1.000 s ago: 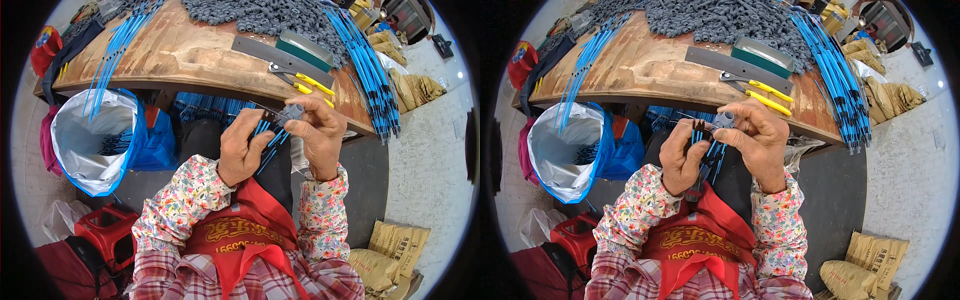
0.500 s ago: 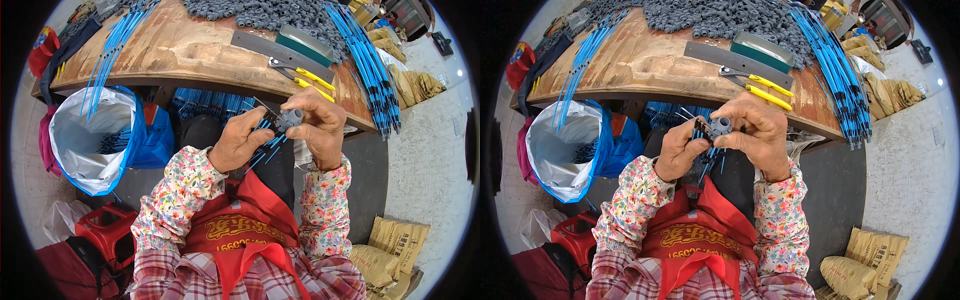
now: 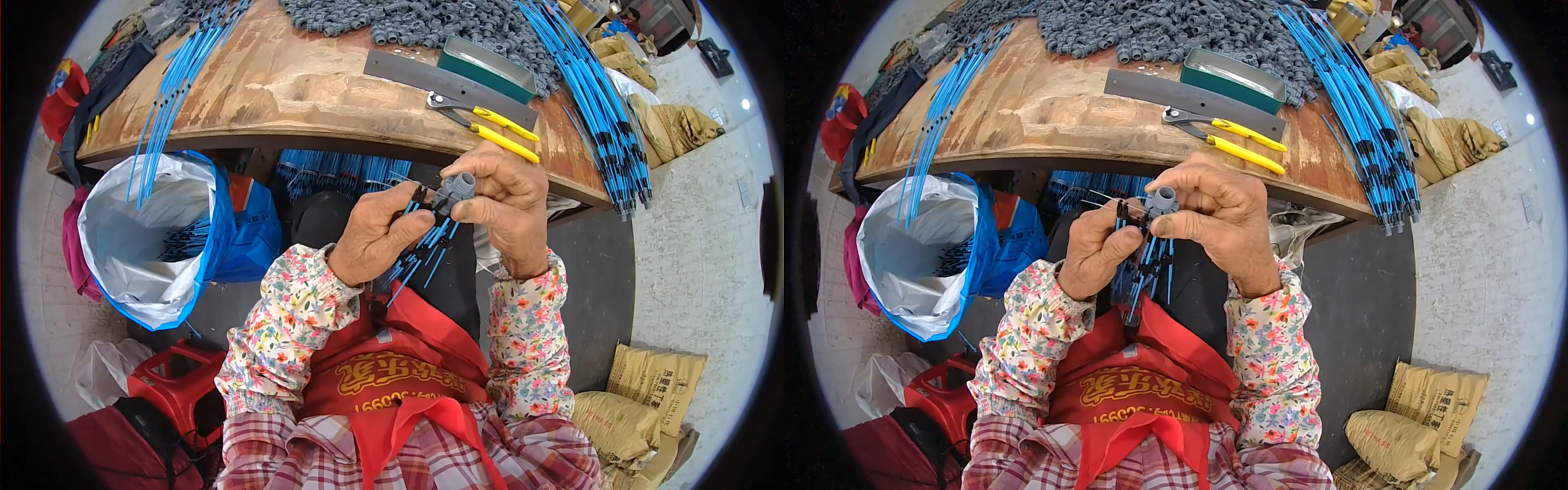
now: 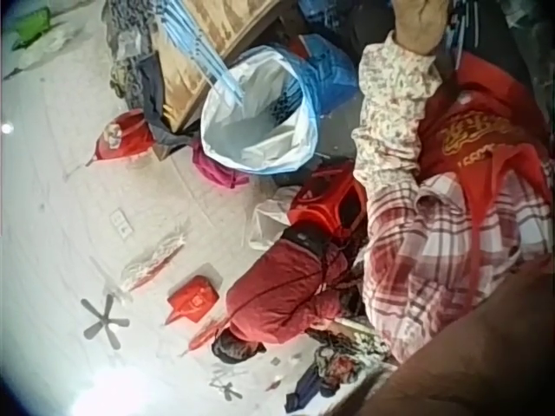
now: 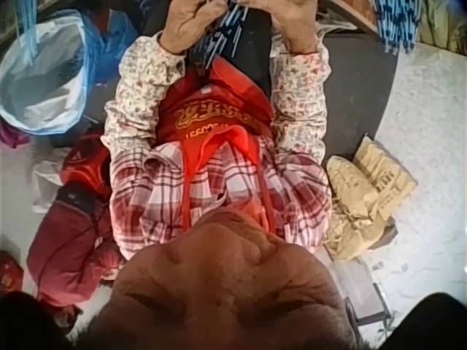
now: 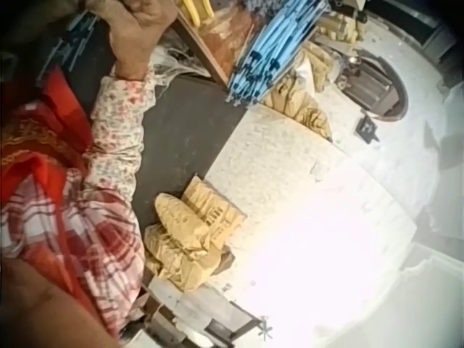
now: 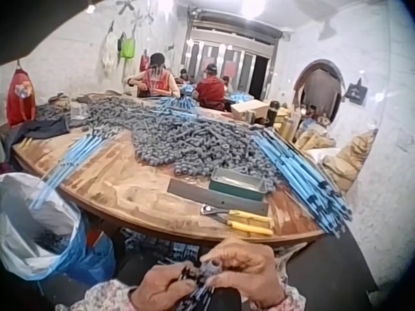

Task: Trimming and assembling blue industrial cables or tubes at a manufacturing workbench.

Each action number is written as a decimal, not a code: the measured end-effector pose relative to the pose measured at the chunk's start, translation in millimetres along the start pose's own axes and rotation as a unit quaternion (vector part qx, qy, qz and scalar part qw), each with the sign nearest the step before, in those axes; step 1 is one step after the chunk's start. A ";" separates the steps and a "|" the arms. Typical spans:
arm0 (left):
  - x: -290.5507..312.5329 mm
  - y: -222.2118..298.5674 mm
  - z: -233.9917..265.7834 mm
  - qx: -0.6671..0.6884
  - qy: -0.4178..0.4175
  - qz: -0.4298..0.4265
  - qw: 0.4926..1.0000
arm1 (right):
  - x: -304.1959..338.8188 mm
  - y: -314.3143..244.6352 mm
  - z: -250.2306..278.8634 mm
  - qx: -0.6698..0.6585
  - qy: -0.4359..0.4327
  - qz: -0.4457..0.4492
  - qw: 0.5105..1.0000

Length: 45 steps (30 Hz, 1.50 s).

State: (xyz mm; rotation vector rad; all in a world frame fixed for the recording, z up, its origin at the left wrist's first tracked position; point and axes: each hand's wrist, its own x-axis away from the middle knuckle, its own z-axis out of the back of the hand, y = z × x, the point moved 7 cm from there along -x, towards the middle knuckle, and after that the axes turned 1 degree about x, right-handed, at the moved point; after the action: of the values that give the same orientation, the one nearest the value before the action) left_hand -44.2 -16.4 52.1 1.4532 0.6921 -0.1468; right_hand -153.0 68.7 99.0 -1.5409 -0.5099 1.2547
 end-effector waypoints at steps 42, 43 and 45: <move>-5.6 16.3 -8.3 -0.229 -0.025 -0.107 0.967 | 14.5 2.2 0.6 -0.007 0.072 0.057 0.996; -6.1 15.2 -9.2 -0.205 -0.045 -0.100 0.973 | 13.4 0.9 0.3 0.009 0.051 0.067 0.996; -6.5 14.3 -11.2 -0.210 -0.049 -0.108 0.970 | 10.6 -1.6 4.3 0.008 0.036 0.076 0.996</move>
State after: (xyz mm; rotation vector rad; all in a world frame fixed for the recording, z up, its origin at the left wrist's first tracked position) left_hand -46.2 -5.9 68.1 0.9581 0.7475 -0.2241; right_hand -152.6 79.8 96.0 -1.6299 -0.3399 1.3099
